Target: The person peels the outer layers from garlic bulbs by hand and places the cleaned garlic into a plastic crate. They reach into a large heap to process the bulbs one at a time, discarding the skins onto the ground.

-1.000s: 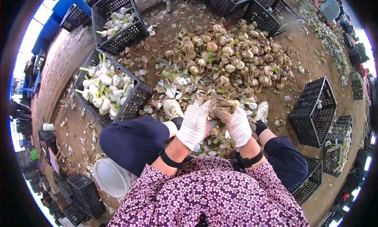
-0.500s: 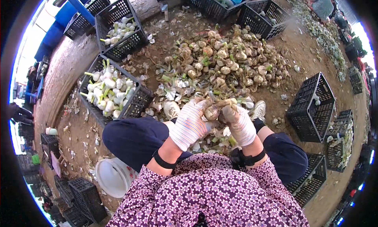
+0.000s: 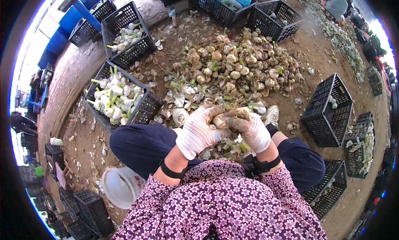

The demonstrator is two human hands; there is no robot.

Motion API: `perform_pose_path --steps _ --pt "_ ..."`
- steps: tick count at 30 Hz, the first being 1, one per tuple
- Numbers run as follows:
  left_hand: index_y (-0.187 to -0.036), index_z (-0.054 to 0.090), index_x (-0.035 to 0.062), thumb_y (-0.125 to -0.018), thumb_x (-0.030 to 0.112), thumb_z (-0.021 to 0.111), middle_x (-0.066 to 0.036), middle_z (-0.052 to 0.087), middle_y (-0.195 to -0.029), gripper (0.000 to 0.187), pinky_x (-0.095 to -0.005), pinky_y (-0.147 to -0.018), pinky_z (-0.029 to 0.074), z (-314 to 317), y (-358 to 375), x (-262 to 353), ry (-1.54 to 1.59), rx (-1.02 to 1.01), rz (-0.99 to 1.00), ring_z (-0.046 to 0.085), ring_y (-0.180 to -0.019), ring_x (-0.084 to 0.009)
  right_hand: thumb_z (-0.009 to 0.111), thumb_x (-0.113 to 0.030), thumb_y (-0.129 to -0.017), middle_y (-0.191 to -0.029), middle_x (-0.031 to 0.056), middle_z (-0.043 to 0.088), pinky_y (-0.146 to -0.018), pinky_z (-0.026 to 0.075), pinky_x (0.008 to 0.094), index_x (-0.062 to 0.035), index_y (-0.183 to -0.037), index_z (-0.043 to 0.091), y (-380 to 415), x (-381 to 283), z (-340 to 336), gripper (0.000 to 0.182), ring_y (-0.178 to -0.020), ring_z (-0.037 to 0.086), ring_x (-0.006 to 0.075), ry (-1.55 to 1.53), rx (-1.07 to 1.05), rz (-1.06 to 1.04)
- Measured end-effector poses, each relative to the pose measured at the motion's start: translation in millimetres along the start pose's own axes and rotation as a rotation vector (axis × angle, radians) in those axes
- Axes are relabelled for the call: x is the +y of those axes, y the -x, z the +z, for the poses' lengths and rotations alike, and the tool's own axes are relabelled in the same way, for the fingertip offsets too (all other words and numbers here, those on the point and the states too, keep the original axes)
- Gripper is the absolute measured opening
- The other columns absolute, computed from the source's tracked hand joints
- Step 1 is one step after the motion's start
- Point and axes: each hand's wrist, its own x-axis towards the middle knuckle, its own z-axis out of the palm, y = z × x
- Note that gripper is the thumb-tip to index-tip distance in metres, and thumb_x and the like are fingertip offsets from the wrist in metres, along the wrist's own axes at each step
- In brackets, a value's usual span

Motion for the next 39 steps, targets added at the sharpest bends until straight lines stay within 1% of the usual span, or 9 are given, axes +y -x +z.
perform_pose_path --steps 4,14,17,23,25,27,29,34,39 --pt "-0.121 0.062 -0.0048 -0.076 0.010 0.083 -0.005 0.068 -0.107 0.051 -0.0245 -0.080 0.052 -7.5 1.3 3.1 0.271 -0.045 -0.124 0.061 -0.091 -0.0083 0.065 -0.021 -0.087 -0.095 0.0044 0.069 -0.081 0.049 0.0283 0.0008 -0.108 0.068 4.8 1.2 -1.1 0.030 -0.089 0.061 0.0119 -0.146 -0.022 0.059" --pt "-0.125 0.059 -0.0036 -0.068 0.013 0.086 -0.005 0.069 -0.104 0.065 -0.0287 -0.085 0.052 -0.2 4.3 -15.6 0.459 -0.005 -0.196 0.064 -0.092 -0.0120 0.060 -0.009 -0.088 -0.095 0.0031 0.068 -0.079 0.050 0.0274 -0.0002 -0.110 0.068 5.9 -11.9 1.9 0.025 -0.086 0.061 0.0112 -0.069 -0.035 0.099" --pt "-0.127 0.057 -0.0038 -0.075 0.015 0.078 -0.007 0.068 -0.104 0.059 -0.0272 -0.083 0.053 6.1 5.1 -13.9 0.488 0.108 -0.089 0.065 -0.089 -0.0138 0.058 -0.004 -0.087 -0.099 0.0036 0.068 -0.081 0.049 0.0276 -0.0009 -0.113 0.066 4.9 0.9 7.5 0.027 -0.090 0.061 0.0116 -0.075 0.011 0.023" --pt "-0.125 0.061 0.0017 -0.093 0.044 0.053 -0.010 0.068 -0.106 0.053 -0.0295 -0.070 0.054 -4.8 -1.7 -31.0 1.019 -0.009 -0.464 0.066 -0.084 -0.0169 0.056 -0.002 -0.088 -0.108 0.0037 0.067 -0.084 0.048 0.0259 -0.0004 -0.118 0.062 -2.0 10.4 12.3 0.030 -0.094 0.059 0.0103 0.015 0.028 -0.033" --pt "-0.128 0.058 0.0003 -0.096 0.039 0.054 -0.011 0.067 -0.110 0.050 -0.0279 -0.073 0.055 -13.0 1.2 -34.8 0.541 0.036 -0.346 0.065 -0.088 -0.0172 0.059 -0.003 -0.090 -0.110 0.0044 0.067 -0.083 0.049 0.0262 -0.0003 -0.118 0.062 2.1 3.5 11.7 0.029 -0.094 0.059 0.0096 0.011 0.103 0.064" --pt "-0.133 0.052 -0.0014 -0.096 0.030 0.062 -0.011 0.066 -0.112 0.050 -0.0268 -0.076 0.055 -2.2 1.5 -30.2 0.566 0.121 -0.220 0.066 -0.091 -0.0168 0.061 -0.002 -0.090 -0.110 0.0057 0.067 -0.085 0.049 0.0264 -0.0006 -0.120 0.062 -1.6 14.3 4.7 0.030 -0.096 0.060 0.0109 0.073 0.142 0.063" --pt "-0.138 0.046 -0.0029 -0.089 0.028 0.073 -0.010 0.067 -0.110 0.063 -0.0283 -0.079 0.055 3.5 4.1 -19.9 0.262 0.052 -0.104 0.067 -0.092 -0.0163 0.061 0.000 -0.088 -0.107 0.0061 0.068 -0.084 0.049 0.0260 -0.0005 -0.119 0.062 -1.0 16.9 5.5 0.031 -0.094 0.062 0.0117 0.286 0.181 -0.283" --pt "-0.126 0.059 -0.0021 -0.067 0.043 0.089 -0.007 0.068 -0.107 0.080 -0.0282 -0.081 0.055 -4.5 3.8 -12.0 0.649 -0.026 -0.181 0.067 -0.092 -0.0145 0.058 -0.003 -0.090 -0.098 0.0069 0.068 -0.076 0.053 0.0235 0.0005 -0.115 0.062 8.4 -11.1 13.9 0.026 -0.087 0.065 0.0122 -0.138 0.156 0.031" --pt "-0.131 0.056 -0.0012 -0.069 0.041 0.089 -0.007 0.069 -0.107 0.081 -0.0277 -0.077 0.055 -6.1 8.0 -22.1 0.844 -0.090 -0.235 0.067 -0.088 -0.0135 0.061 -0.008 -0.090 -0.091 0.0044 0.067 -0.060 0.054 0.0259 0.0038 -0.108 0.061 -9.5 11.2 27.2 0.021 -0.069 0.066 0.0141 -0.258 0.173 -0.070"
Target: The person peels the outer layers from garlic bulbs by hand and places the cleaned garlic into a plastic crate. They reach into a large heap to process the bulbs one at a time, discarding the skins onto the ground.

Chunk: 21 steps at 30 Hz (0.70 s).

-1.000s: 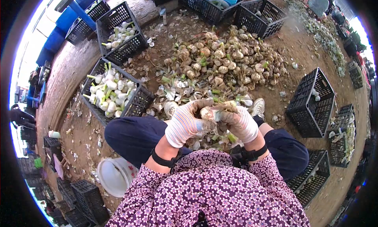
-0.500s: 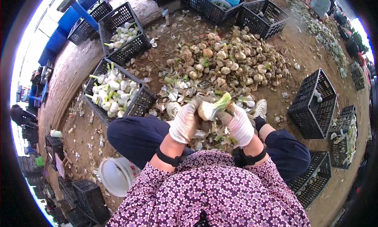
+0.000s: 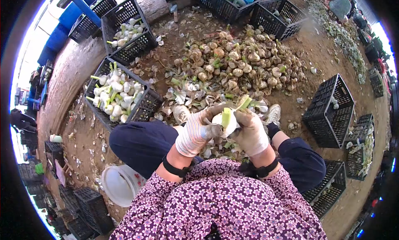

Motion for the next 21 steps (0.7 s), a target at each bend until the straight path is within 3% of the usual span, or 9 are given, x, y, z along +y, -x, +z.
perform_pose_path --steps 2,4,5,6,7,8,10,12,21 --pt "-0.136 0.051 -0.0004 -0.068 0.037 0.090 -0.007 0.067 -0.113 0.087 -0.0282 -0.081 0.054 10.5 3.7 10.9 0.031 -0.001 0.037 0.066 -0.093 -0.0140 0.059 -0.010 -0.092 -0.089 0.0045 0.067 -0.064 0.055 0.0271 0.0019 -0.104 0.061 -13.4 8.1 -5.6 0.017 -0.075 0.067 0.0163 -0.161 0.082 0.213" --pt "-0.138 0.047 -0.0013 -0.067 0.032 0.092 -0.007 0.065 -0.117 0.090 -0.0296 -0.086 0.053 21.4 0.9 18.9 0.014 -0.048 0.125 0.065 -0.099 -0.0153 0.061 -0.020 -0.093 -0.089 0.0089 0.066 -0.076 0.054 0.0310 -0.0006 -0.111 0.059 -49.0 94.8 -57.9 0.027 -0.088 0.066 0.0235 0.735 0.171 0.181" --pt "-0.136 0.048 -0.0020 -0.067 0.029 0.092 -0.007 0.065 -0.117 0.088 -0.0305 -0.088 0.053 19.5 -3.9 20.6 -0.146 -0.033 0.147 0.064 -0.101 -0.0158 0.061 -0.020 -0.093 -0.089 0.0089 0.066 -0.076 0.054 0.0310 -0.0006 -0.111 0.059 -35.2 172.5 -137.6 0.027 -0.088 0.066 0.0235 0.744 0.165 0.173" --pt "-0.134 0.050 -0.0028 -0.066 0.026 0.093 -0.007 0.066 -0.118 0.085 -0.0313 -0.090 0.052 16.4 -7.2 21.2 -0.303 -0.006 0.168 0.064 -0.104 -0.0163 0.060 -0.021 -0.094 -0.105 0.0126 0.065 -0.081 0.053 0.0322 0.0007 -0.122 0.055 -81.1 249.1 -138.7 0.035 -0.092 0.064 0.0247 1.069 -0.248 -0.020" --pt "-0.132 0.052 -0.0047 -0.068 0.023 0.092 -0.008 0.066 -0.118 0.080 -0.0321 -0.092 0.052 1.6 -12.2 14.5 -0.175 -0.069 0.129 0.063 -0.105 -0.0161 0.057 -0.020 -0.095 -0.122 0.0158 0.059 -0.088 0.051 0.0309 0.0012 -0.136 0.047 -57.3 201.9 -113.5 0.048 -0.100 0.062 0.0223 0.469 -0.353 -0.233" --pt "-0.128 0.055 -0.0037 -0.071 0.016 0.089 -0.008 0.066 -0.118 0.069 -0.0317 -0.091 0.052 0.7 -11.0 19.1 -0.289 -0.033 0.142 0.063 -0.104 -0.0153 0.057 -0.020 -0.095 -0.122 0.0158 0.059 -0.088 0.051 0.0309 0.0012 -0.136 0.047 -7.1 148.7 -136.5 0.048 -0.100 0.062 0.0223 0.467 -0.360 -0.229" --pt "-0.129 0.056 -0.0026 -0.076 0.012 0.085 -0.008 0.067 -0.117 0.063 -0.0308 -0.093 0.051 -9.3 -8.2 15.7 -0.231 0.014 0.075 0.063 -0.105 -0.0148 0.056 -0.019 -0.095 -0.130 0.0147 0.056 -0.088 0.050 0.0304 0.0000 -0.146 0.038 -23.0 35.4 -52.4 0.057 -0.103 0.060 0.0181 0.471 -0.165 0.092" --pt "-0.131 0.056 -0.0021 -0.077 0.012 0.084 -0.008 0.066 -0.119 0.062 -0.0301 -0.094 0.050 -13.0 -9.9 10.5 -0.368 0.027 0.109 0.062 -0.107 -0.0148 0.056 -0.011 -0.089 -0.130 0.0101 0.056 -0.089 0.048 0.0274 -0.0010 -0.150 0.034 -10.4 -6.6 -33.0 0.065 -0.106 0.059 0.0129 -0.145 -0.234 0.162" --pt "-0.131 0.057 -0.0029 -0.088 0.018 0.073 -0.011 0.066 -0.117 0.051 -0.0296 -0.089 0.050 -23.2 -28.6 -15.3 -0.732 0.078 0.166 0.063 -0.101 -0.0171 0.056 0.005 -0.076 -0.131 0.0162 0.058 -0.102 0.042 0.0294 -0.0014 -0.145 0.042 -7.6 1.6 -6.6 0.071 -0.119 0.055 0.0234 0.535 -0.075 0.068"
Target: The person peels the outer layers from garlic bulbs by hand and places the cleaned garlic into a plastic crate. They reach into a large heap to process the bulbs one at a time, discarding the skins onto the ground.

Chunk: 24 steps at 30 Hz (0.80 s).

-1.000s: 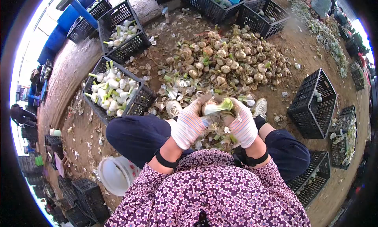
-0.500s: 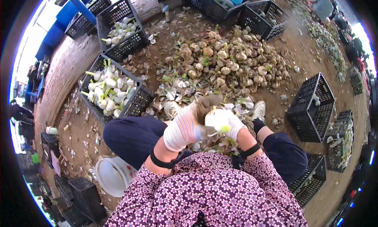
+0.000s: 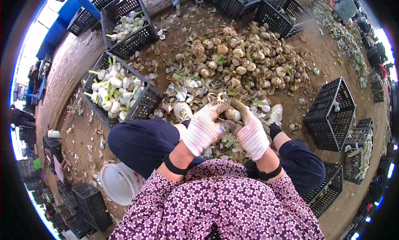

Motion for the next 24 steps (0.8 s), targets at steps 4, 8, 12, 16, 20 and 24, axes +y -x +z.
perform_pose_path --steps 4,8,12,16,20,24 --pt "-0.123 0.063 -0.0010 -0.087 0.020 0.066 -0.022 0.067 -0.096 0.042 -0.0419 -0.075 0.052 0.8 0.5 11.1 -0.719 0.151 0.284 0.062 -0.086 -0.0384 0.054 0.006 -0.073 -0.131 0.0214 0.057 -0.103 0.041 0.0311 -0.0013 -0.146 0.039 0.7 5.6 17.4 0.075 -0.121 0.055 0.0315 0.112 0.077 -0.090" --pt "-0.112 0.066 -0.0013 -0.083 0.011 0.063 -0.019 0.066 -0.090 0.031 -0.0432 -0.071 0.052 -4.2 -4.1 -0.6 -0.758 0.205 0.488 0.063 -0.081 -0.0365 0.053 0.008 -0.073 -0.130 0.0187 0.056 -0.098 0.044 0.0290 -0.0033 -0.147 0.038 -1.5 8.4 21.1 0.076 -0.116 0.057 0.0267 0.111 0.101 -0.101" --pt "-0.097 0.065 -0.0016 -0.087 0.008 0.062 -0.015 0.068 -0.088 0.013 -0.0402 -0.071 0.053 -6.3 -6.8 1.4 -0.730 0.225 0.430 0.065 -0.078 -0.0313 0.052 0.010 -0.072 -0.131 0.0142 0.055 -0.095 0.045 0.0268 -0.0031 -0.148 0.036 -2.4 -2.6 12.5 0.079 -0.112 0.056 0.0195 -0.066 -0.084 0.046" --pt "-0.107 0.063 0.0025 -0.099 0.021 0.054 -0.003 0.065 -0.083 0.022 -0.0271 -0.060 0.049 -4.9 -3.2 -0.1 0.264 0.272 -0.202 0.061 -0.070 -0.0102 0.052 0.013 -0.071 -0.132 0.0111 0.054 -0.092 0.046 0.0249 -0.0036 -0.151 0.034 -7.2 1.1 -2.2 0.083 -0.112 0.055 0.0162 -0.448 -0.170 0.127" --pt "-0.109 0.062 0.0051 -0.099 0.022 0.056 -0.003 0.065 -0.081 0.020 -0.0232 -0.048 0.044 -7.6 -7.2 -18.5 0.711 0.221 -0.329 0.055 -0.058 -0.0096 0.055 0.014 -0.075 -0.127 0.0090 0.057 -0.088 0.052 0.0296 -0.0037 -0.148 0.037 -16.8 30.8 10.2 0.078 -0.109 0.060 0.0181 -0.621 -0.012 0.209" --pt "-0.102 0.063 0.0072 -0.099 0.026 0.059 -0.006 0.064 -0.082 0.019 -0.0260 -0.051 0.045 -36.1 -20.5 -31.1 1.339 0.427 -0.365 0.051 -0.055 -0.0103 0.052 0.011 -0.074 -0.115 0.0084 0.062 -0.072 0.052 0.0263 -0.0016 -0.138 0.047 -14.7 19.1 9.2 0.066 -0.090 0.062 0.0157 -0.856 -0.165 0.272"
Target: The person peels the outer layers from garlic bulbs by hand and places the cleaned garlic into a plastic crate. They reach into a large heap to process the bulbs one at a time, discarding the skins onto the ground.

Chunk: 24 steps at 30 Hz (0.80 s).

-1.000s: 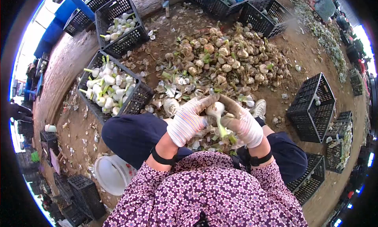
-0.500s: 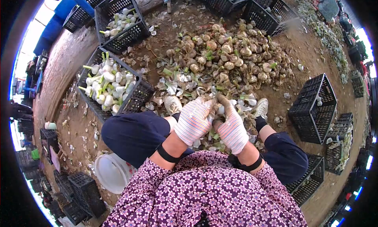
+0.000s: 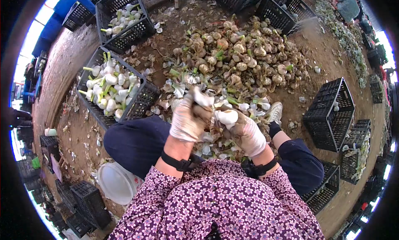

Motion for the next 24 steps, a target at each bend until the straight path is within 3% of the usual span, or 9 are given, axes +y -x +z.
perform_pose_path --steps 2,5,7,11,14,16,17,20,24 --pt "-0.108 0.064 0.0080 -0.098 0.035 0.060 -0.007 0.065 -0.088 0.028 -0.0284 -0.058 0.049 -6.8 -11.2 18.3 0.161 0.070 0.136 0.056 -0.063 -0.0133 0.053 0.007 -0.073 -0.112 0.0082 0.063 -0.068 0.050 0.0254 -0.0011 -0.136 0.049 1.0 -2.0 -3.1 0.063 -0.085 0.061 0.0152 -0.058 -0.015 0.050" --pt "-0.105 0.065 0.0077 -0.094 0.048 0.061 -0.004 0.067 -0.092 0.042 -0.0319 -0.069 0.053 -3.8 3.6 16.5 -0.577 -0.248 0.295 0.064 -0.076 -0.0165 0.055 -0.002 -0.072 -0.105 0.0066 0.063 -0.063 0.046 0.0227 -0.0011 -0.131 0.053 -2.7 -0.4 -9.2 0.059 -0.076 0.060 0.0134 -0.104 -0.090 0.116" --pt "-0.116 0.067 0.0013 -0.086 0.030 0.077 -0.005 0.068 -0.107 0.043 -0.0295 -0.088 0.048 3.2 -1.0 5.2 -1.249 -0.342 0.320 0.062 -0.099 -0.0162 0.060 -0.006 -0.076 -0.099 0.0035 0.063 -0.061 0.045 0.0219 -0.0021 -0.129 0.054 -3.4 -3.7 -3.2 0.054 -0.074 0.059 0.0119 -0.132 -0.038 0.136" --pt "-0.113 0.071 0.0005 -0.088 0.022 0.074 -0.006 0.070 -0.104 0.033 -0.0319 -0.085 0.050 14.0 19.0 -9.3 -1.001 -0.422 0.221 0.064 -0.095 -0.0162 0.063 -0.021 -0.092 -0.100 0.0007 0.065 -0.066 0.048 0.0230 -0.0034 -0.126 0.058 -11.6 13.6 -26.9 0.039 -0.079 0.060 0.0101 -0.031 -0.074 0.117" --pt "-0.110 0.070 0.0002 -0.091 0.018 0.070 -0.006 0.070 -0.101 0.025 -0.0308 -0.082 0.051 -4.6 4.5 -3.5 -1.490 -0.524 0.512 0.064 -0.090 -0.0155 0.064 -0.026 -0.094 -0.103 0.0025 0.068 -0.072 0.053 0.0246 -0.0029 -0.125 0.060 -14.9 14.9 -31.5 0.038 -0.087 0.064 0.0112 0.020 -0.168 0.166" --pt "-0.104 0.064 -0.0007 -0.093 0.015 0.066 -0.008 0.069 -0.094 0.019 -0.0283 -0.078 0.051 -17.1 -2.3 -15.7 -1.422 -0.425 0.455 0.065 -0.087 -0.0160 0.068 -0.020 -0.090 -0.099 0.0020 0.068 -0.071 0.052 0.0244 -0.0037 -0.125 0.060 -16.2 10.0 -36.4 0.039 -0.083 0.064 0.0102 0.100 -0.267 0.352" --pt "-0.102 0.062 -0.0011 -0.093 0.014 0.064 -0.009 0.068 -0.092 0.018 -0.0279 -0.077 0.052 -17.1 -4.6 -18.1 -1.351 -0.365 0.395 0.065 -0.086 -0.0164 0.066 -0.007 -0.084 -0.099 0.0030 0.068 -0.071 0.051 0.0255 -0.0056 -0.131 0.056 -15.2 7.5 -18.6 0.048 -0.083 0.063 0.0089 0.528 -0.271 0.176" --pt "-0.100 0.060 -0.0031 -0.097 0.038 0.059 -0.011 0.065 -0.084 0.041 -0.0375 -0.076 0.057 -43.2 -38.3 -14.7 -0.623 -0.112 0.115 0.066 -0.081 -0.0216 0.056 0.004 -0.077 -0.109 0.0132 0.067 -0.085 0.051 0.0306 -0.0096 -0.146 0.041 -23.0 -6.6 -9.9 0.071 -0.098 0.064 0.0202 0.856 -0.154 0.092" --pt "-0.117 0.059 0.0026 -0.090 0.066 0.053 -0.014 0.068 -0.100 0.070 -0.0421 -0.080 0.059 -28.2 -41.6 -16.2 -0.413 -0.023 -0.109 0.068 -0.088 -0.0267 0.073 -0.016 -0.081 -0.124 0.0207 0.059 -0.092 0.048 0.0363 -0.0097 -0.149 0.034 -41.8 -21.4 -7.0 0.079 -0.112 0.061 0.0272 1.138 -0.196 -0.229"
